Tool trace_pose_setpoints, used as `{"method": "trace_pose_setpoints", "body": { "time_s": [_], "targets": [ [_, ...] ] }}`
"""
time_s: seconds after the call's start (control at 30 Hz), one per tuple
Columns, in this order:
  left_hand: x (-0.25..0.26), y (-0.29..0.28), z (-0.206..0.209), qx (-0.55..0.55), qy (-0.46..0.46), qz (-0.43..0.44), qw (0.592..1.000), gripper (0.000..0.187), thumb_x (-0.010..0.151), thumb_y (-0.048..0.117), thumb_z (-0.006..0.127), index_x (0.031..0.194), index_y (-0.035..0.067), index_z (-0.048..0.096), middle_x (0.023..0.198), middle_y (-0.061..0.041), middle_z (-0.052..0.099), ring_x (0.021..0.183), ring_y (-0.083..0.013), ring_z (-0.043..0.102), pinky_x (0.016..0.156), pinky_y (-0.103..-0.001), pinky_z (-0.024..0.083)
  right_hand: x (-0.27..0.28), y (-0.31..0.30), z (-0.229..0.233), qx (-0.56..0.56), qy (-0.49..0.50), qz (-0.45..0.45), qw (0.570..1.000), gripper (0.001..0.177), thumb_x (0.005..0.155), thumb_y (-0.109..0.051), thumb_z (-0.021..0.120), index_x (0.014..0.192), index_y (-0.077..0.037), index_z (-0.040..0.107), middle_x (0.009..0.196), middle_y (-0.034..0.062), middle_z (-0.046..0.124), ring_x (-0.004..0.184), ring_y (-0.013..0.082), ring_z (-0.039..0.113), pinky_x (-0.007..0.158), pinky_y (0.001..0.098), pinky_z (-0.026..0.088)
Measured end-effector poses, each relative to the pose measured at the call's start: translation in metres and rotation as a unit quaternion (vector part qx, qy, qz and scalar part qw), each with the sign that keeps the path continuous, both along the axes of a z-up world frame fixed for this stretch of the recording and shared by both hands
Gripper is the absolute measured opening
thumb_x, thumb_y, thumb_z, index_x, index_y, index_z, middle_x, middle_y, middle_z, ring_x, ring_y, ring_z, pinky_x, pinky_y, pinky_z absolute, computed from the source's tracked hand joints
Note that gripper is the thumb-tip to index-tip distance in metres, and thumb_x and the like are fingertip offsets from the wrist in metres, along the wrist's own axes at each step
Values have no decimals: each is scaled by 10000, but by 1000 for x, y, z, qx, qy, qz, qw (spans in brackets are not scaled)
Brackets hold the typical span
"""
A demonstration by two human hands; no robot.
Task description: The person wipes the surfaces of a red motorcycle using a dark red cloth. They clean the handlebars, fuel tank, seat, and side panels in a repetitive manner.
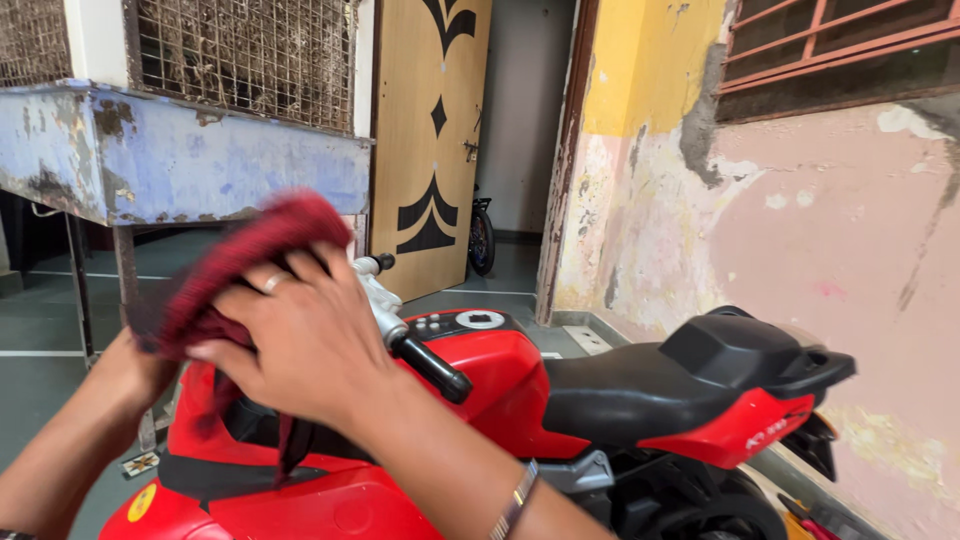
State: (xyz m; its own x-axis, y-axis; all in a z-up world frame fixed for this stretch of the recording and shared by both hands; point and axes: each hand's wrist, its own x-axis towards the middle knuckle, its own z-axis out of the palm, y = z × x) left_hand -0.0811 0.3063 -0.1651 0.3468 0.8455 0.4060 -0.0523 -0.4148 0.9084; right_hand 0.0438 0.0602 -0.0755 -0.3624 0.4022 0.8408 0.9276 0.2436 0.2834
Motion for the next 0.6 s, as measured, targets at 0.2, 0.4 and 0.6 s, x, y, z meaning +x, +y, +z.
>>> {"method": "trace_pose_setpoints", "body": {
  "time_s": [0.2,0.4,0.6],
  "targets": [
    [9,26,-11,-113,-28,83,990,556,1154,487,552,1263,-48,657,1214,-370,664,1131,-452,631,893,-489,476,-5,65,13,-26,-129,-231,964,596,795,-685,550,1185,-277,743,1337,16,641,1347,295,485,1244,569,200],
    [-8,-9,-7,-74,-37,75,994,475,968,244,590,1394,36,559,1230,-122,710,1155,-170,610,1006,-320,393,-34,114,-7,-202,-212,-330,897,535,893,-595,562,1214,-204,739,1299,13,660,1286,274,502,1077,503,354],
    [-14,-41,0,6,-1,139,990,423,996,300,556,1244,-19,685,1165,-235,736,1067,-325,642,912,-405,456,-25,109,-36,-118,-207,-216,947,420,893,-479,593,1071,-159,799,1236,19,707,1343,263,525,1205,448,354]
  ]
}}
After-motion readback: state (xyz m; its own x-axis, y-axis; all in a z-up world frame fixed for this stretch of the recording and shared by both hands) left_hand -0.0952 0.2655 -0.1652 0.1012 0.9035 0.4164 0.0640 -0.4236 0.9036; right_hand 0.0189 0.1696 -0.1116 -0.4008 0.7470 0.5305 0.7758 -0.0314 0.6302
